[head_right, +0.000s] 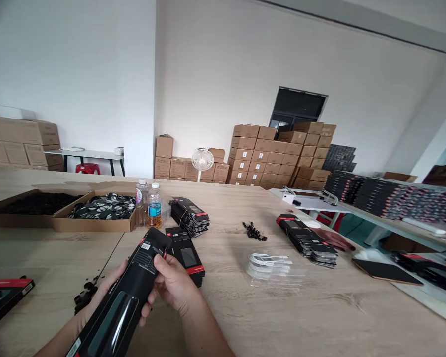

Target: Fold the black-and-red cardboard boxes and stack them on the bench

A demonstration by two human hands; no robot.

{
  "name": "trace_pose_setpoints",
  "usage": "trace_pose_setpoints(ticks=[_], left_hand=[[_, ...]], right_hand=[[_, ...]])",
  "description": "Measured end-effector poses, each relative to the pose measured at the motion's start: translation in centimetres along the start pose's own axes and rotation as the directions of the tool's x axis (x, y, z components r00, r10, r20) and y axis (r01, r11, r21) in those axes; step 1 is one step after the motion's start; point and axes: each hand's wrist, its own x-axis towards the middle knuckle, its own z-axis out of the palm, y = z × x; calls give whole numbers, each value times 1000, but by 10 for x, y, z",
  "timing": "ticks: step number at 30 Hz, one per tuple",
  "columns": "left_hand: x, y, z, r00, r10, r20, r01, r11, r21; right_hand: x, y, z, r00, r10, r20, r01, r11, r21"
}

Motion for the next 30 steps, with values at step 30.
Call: trace_pose_setpoints(ticks=[30], left_hand=[[10, 39, -18, 615, 668, -419, -286, 684, 671]], right_hand=[[40, 1, -15, 902, -306, -306, 46, 771, -635]])
